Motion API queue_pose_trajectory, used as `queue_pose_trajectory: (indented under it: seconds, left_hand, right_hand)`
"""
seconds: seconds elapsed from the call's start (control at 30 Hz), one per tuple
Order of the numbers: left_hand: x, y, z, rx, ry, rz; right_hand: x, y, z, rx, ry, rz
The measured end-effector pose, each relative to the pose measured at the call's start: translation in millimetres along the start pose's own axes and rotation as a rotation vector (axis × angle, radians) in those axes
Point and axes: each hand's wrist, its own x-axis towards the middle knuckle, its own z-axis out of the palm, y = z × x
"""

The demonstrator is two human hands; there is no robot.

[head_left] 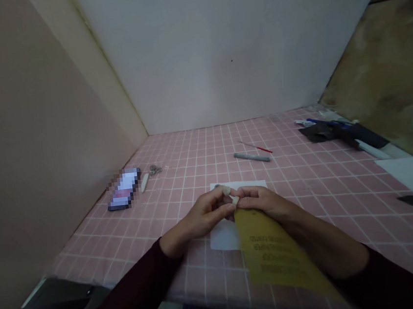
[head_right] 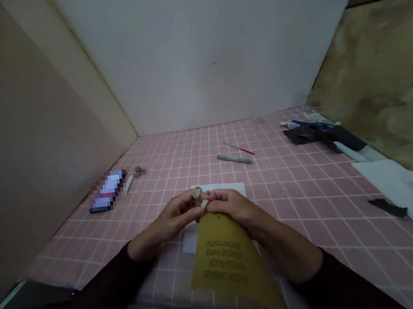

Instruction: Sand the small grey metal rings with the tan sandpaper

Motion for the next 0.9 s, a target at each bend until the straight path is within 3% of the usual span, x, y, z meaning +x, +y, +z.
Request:
queue_pose_trajectory:
  seconds: [0.2, 0.33, 0.53, 0.67, 0.77, 0.9]
  left_hand:
    - [1, -2, -1.2, 0.055, 0.018, -0.017]
    - [2, -5, -0.8, 0.076, 0.02, 0.007]
    - [1, -8, -3.4, 0.055, 0.052, 0.044]
    - [-1, -6, -5.1, 0.106, 0.06, 0.008]
    - [0, -5, -4.5, 0.133, 0.063, -0.027]
    - [2, -6, -5.4, 0.186, 0.068, -0.076]
  right_hand:
    - [1, 3, 0, -0.066, -0.045, 0.062]
    - [7, 3, -4, -0.097, -0.036, 0.005]
    - [5, 3, -5, 0.038, -0.126, 0.035]
    - [3, 6, -7, 0.027, -0.097, 0.036]
    - [2, 7, -6, -0.126, -0.023, -0.014]
    - [-4, 3, 3, -0.659, 0.211, -0.357]
